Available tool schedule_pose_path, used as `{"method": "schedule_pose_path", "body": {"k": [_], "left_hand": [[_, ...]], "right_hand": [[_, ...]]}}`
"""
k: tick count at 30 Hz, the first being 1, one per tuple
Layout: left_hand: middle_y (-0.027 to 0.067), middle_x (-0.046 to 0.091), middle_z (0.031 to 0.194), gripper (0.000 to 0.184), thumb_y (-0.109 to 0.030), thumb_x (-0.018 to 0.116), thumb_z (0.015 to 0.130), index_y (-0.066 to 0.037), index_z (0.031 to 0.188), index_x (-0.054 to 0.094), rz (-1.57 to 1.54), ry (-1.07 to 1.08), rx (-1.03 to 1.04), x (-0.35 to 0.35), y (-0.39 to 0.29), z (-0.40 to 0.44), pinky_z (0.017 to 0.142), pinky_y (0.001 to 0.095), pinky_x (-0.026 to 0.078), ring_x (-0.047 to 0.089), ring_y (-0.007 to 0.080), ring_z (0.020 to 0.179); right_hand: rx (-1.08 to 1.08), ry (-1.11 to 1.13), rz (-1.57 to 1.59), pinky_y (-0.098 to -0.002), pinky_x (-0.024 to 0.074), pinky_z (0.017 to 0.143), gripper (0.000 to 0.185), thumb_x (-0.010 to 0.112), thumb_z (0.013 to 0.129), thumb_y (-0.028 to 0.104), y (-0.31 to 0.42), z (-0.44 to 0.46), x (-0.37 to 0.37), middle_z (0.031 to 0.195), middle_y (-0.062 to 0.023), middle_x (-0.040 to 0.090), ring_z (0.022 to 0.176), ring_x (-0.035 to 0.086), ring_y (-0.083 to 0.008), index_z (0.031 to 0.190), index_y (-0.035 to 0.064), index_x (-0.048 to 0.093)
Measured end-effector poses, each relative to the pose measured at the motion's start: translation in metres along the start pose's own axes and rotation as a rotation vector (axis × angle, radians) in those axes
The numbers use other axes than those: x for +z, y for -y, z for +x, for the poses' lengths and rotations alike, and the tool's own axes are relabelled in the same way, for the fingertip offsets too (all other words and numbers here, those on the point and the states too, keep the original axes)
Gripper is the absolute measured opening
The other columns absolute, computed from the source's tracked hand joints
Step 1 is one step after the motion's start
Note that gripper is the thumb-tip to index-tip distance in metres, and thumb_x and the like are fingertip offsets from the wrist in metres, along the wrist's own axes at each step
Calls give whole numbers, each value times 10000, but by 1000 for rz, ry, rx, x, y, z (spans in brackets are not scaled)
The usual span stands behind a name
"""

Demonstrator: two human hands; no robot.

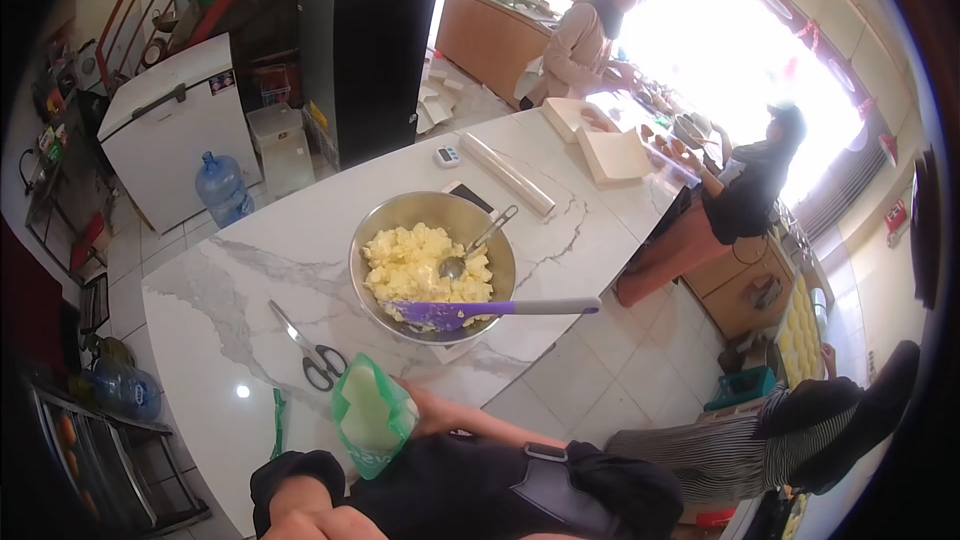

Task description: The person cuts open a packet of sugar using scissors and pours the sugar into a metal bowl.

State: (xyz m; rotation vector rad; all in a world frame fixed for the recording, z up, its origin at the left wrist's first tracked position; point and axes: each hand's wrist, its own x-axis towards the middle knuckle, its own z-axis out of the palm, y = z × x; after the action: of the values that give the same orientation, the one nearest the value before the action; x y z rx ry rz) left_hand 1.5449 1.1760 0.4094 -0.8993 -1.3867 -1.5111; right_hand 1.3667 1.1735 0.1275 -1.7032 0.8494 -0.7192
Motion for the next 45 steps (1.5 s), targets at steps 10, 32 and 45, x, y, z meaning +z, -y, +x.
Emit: {"method": "schedule_pose_path", "body": {"k": [10, 32, 45], "left_hand": [[93, 622, 680, 157, -106, 606, 792, -21, 667, 647, 280, -235, -20, 19, 16, -4, 486, 249, 411, 503, 197, 599], [137, 523, 1137, 567, -114, 732, 659, -53, 1154, 461, 1385, -739, -733, -31, -33, -181, 822, 373, 434, 501, 278, 1038], [123, 473, 1235, 1021, -224, 878, 437, -38, 1290, 349, 1105, -627, -1247, -51, 58, -320, 933, 384, 382, 465, 257, 1126]], "right_hand": [[-44, -17, 17, -382, 312, 1011, 943, 791, 629, 236, 7, 1, -1, 1326, -188, 371, 1230, 371, -287, 1356, 12, 234], [20, 19, 130, -367, 270, 1036, 1010, 800, 620, 199, 25, -3, -15, 1353, -192, 329, 1264, 325, -279, 1377, 11, 160], [-149, -94, 193, -364, 253, 1039, 1073, 807, 623, 191, -6, -2, -4, 1358, -165, 305, 1273, 292, -257, 1390, 27, 75]]}}
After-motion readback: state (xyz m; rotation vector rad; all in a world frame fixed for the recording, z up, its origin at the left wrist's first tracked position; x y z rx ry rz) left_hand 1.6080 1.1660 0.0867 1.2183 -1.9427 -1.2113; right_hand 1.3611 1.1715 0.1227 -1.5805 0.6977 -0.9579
